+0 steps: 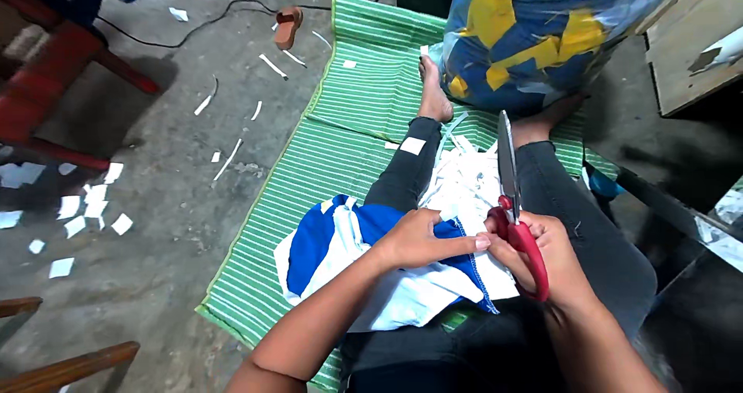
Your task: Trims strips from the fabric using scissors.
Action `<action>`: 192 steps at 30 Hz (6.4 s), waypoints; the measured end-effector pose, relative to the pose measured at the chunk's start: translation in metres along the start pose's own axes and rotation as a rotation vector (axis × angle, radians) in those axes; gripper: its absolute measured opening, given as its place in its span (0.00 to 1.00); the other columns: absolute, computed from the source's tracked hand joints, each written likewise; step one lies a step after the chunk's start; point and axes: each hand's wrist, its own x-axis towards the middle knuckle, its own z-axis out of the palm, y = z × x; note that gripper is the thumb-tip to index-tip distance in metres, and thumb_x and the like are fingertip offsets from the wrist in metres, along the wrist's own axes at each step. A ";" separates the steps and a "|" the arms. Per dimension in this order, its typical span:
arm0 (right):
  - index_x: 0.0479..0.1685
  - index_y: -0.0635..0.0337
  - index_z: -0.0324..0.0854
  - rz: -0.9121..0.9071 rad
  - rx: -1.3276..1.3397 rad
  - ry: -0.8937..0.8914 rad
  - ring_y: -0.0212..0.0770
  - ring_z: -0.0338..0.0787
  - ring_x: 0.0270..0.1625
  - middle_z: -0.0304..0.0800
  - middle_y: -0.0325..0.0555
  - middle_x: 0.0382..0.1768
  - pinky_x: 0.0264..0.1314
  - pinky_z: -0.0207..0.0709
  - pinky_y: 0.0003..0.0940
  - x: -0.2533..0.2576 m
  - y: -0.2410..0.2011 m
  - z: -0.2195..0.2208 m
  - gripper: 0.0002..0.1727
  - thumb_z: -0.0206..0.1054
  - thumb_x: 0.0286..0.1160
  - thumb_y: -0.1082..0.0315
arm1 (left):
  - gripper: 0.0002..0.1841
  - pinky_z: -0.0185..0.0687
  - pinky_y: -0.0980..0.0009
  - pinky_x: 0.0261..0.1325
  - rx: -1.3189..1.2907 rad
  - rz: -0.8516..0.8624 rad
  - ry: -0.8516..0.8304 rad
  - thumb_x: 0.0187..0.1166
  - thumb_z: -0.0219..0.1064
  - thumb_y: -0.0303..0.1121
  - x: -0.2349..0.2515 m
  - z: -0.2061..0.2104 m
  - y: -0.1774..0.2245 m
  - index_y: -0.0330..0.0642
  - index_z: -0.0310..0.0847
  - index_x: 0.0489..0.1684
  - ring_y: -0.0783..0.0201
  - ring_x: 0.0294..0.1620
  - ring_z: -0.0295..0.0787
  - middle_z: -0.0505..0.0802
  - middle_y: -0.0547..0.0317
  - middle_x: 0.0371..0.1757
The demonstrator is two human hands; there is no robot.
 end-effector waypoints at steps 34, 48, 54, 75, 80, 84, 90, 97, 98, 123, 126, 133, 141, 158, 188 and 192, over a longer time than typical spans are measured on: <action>0.43 0.49 0.87 0.365 -0.178 -0.345 0.10 0.73 0.25 0.83 0.19 0.27 0.25 0.66 0.09 -0.104 0.025 -0.069 0.37 0.70 0.58 0.23 | 0.06 0.87 0.72 0.36 -0.064 0.075 0.424 0.77 0.74 0.33 -0.027 0.002 -0.014 0.41 0.88 0.44 0.73 0.30 0.90 0.93 0.62 0.30; 0.40 0.48 0.87 0.341 -0.170 -0.434 0.12 0.72 0.22 0.79 0.20 0.22 0.23 0.64 0.11 -0.089 0.027 -0.067 0.38 0.68 0.57 0.20 | 0.06 0.87 0.73 0.36 -0.075 0.080 0.467 0.76 0.74 0.32 -0.031 0.007 -0.015 0.42 0.88 0.42 0.75 0.30 0.89 0.93 0.63 0.29; 0.36 0.47 0.87 0.330 -0.171 -0.425 0.12 0.76 0.24 0.82 0.21 0.23 0.25 0.67 0.11 -0.086 0.030 -0.064 0.36 0.67 0.59 0.21 | 0.05 0.88 0.75 0.38 -0.119 0.124 0.437 0.75 0.75 0.30 -0.033 0.010 -0.015 0.40 0.88 0.42 0.76 0.31 0.90 0.94 0.64 0.30; 0.30 0.47 0.86 0.305 -0.210 -0.455 0.13 0.72 0.21 0.79 0.22 0.19 0.22 0.64 0.14 -0.085 0.030 -0.060 0.36 0.64 0.63 0.21 | 0.04 0.90 0.75 0.46 -0.158 0.204 0.458 0.74 0.73 0.26 -0.039 0.016 -0.018 0.38 0.88 0.42 0.76 0.37 0.92 0.95 0.64 0.34; 0.21 0.46 0.83 0.297 -0.286 -0.364 0.13 0.70 0.18 0.76 0.21 0.15 0.19 0.61 0.14 -0.087 0.028 -0.058 0.35 0.67 0.60 0.21 | 0.04 0.90 0.75 0.46 -0.154 0.188 0.456 0.75 0.73 0.27 -0.040 0.016 -0.018 0.38 0.88 0.41 0.77 0.36 0.92 0.95 0.64 0.33; 0.15 0.46 0.78 0.282 -0.334 -0.312 0.11 0.65 0.14 0.69 0.19 0.11 0.15 0.56 0.14 -0.088 0.024 -0.057 0.35 0.68 0.59 0.22 | 0.04 0.90 0.76 0.45 -0.134 0.183 0.437 0.76 0.73 0.28 -0.041 0.015 -0.018 0.39 0.88 0.41 0.77 0.35 0.91 0.94 0.65 0.32; 0.20 0.48 0.81 0.238 -0.384 -0.352 0.13 0.68 0.17 0.72 0.22 0.13 0.17 0.60 0.15 -0.084 0.023 -0.056 0.37 0.63 0.64 0.21 | 0.05 0.89 0.74 0.48 -0.075 0.196 0.395 0.77 0.72 0.31 -0.040 0.016 -0.020 0.39 0.89 0.41 0.78 0.37 0.91 0.94 0.65 0.33; 0.14 0.47 0.78 0.241 -0.412 -0.313 0.11 0.64 0.14 0.68 0.20 0.10 0.15 0.55 0.14 -0.080 0.018 -0.054 0.36 0.66 0.60 0.21 | 0.06 0.88 0.73 0.53 -0.087 0.215 0.359 0.78 0.72 0.32 -0.042 0.015 -0.021 0.38 0.89 0.42 0.78 0.40 0.91 0.95 0.66 0.35; 0.16 0.47 0.79 0.245 -0.417 -0.328 0.12 0.65 0.15 0.69 0.20 0.11 0.16 0.57 0.15 -0.079 0.018 -0.054 0.37 0.65 0.60 0.20 | 0.07 0.87 0.72 0.56 -0.073 0.224 0.344 0.78 0.72 0.32 -0.041 0.015 -0.022 0.39 0.89 0.42 0.79 0.41 0.91 0.95 0.67 0.35; 0.16 0.44 0.78 0.334 -0.169 -0.463 0.13 0.69 0.13 0.71 0.20 0.11 0.13 0.60 0.14 -0.066 0.015 -0.046 0.33 0.66 0.66 0.24 | 0.12 0.66 0.64 0.79 0.079 0.427 0.190 0.81 0.69 0.36 -0.039 0.009 -0.031 0.34 0.89 0.46 0.84 0.51 0.86 0.95 0.65 0.42; 0.14 0.43 0.77 0.365 -0.165 -0.444 0.13 0.70 0.12 0.71 0.19 0.09 0.11 0.61 0.14 -0.066 0.014 -0.044 0.32 0.68 0.64 0.25 | 0.12 0.69 0.65 0.77 0.069 0.438 0.172 0.81 0.69 0.35 -0.038 0.007 -0.030 0.33 0.88 0.45 0.84 0.49 0.86 0.95 0.65 0.41; 0.16 0.43 0.78 0.332 -0.159 -0.446 0.14 0.69 0.14 0.72 0.20 0.11 0.14 0.60 0.15 -0.064 0.016 -0.041 0.34 0.66 0.64 0.23 | 0.13 0.68 0.66 0.74 0.140 0.436 0.030 0.82 0.69 0.37 -0.035 0.005 -0.027 0.33 0.88 0.44 0.82 0.46 0.86 0.94 0.62 0.38; 0.16 0.45 0.78 0.309 -0.176 -0.445 0.13 0.70 0.15 0.74 0.20 0.12 0.15 0.61 0.14 -0.062 0.019 -0.041 0.35 0.66 0.63 0.22 | 0.13 0.68 0.69 0.70 0.144 0.427 -0.168 0.82 0.68 0.37 -0.028 -0.005 -0.021 0.33 0.88 0.41 0.81 0.44 0.84 0.93 0.61 0.36; 0.27 0.52 0.88 0.136 -0.157 -0.140 0.12 0.76 0.20 0.82 0.22 0.18 0.23 0.68 0.10 0.012 -0.002 0.018 0.04 0.73 0.66 0.65 | 0.29 0.68 0.49 0.74 0.521 0.383 -0.374 0.68 0.76 0.54 0.000 -0.025 -0.025 0.34 0.86 0.51 0.59 0.55 0.87 0.93 0.51 0.45; 0.29 0.53 0.84 -0.312 0.007 0.114 0.13 0.82 0.29 0.87 0.26 0.25 0.35 0.78 0.11 -0.044 0.034 0.030 0.06 0.72 0.71 0.66 | 0.16 0.77 0.74 0.58 0.227 0.378 -0.632 0.85 0.53 0.29 0.044 -0.023 0.006 0.28 0.85 0.56 0.77 0.50 0.83 0.92 0.54 0.48; 0.29 0.56 0.84 -0.272 0.003 0.136 0.12 0.80 0.28 0.86 0.27 0.24 0.31 0.73 0.08 -0.050 0.038 0.022 0.06 0.72 0.70 0.67 | 0.19 0.70 0.82 0.36 0.239 0.267 -0.676 0.87 0.56 0.37 0.035 -0.023 -0.006 0.35 0.87 0.30 0.86 0.29 0.75 0.86 0.70 0.26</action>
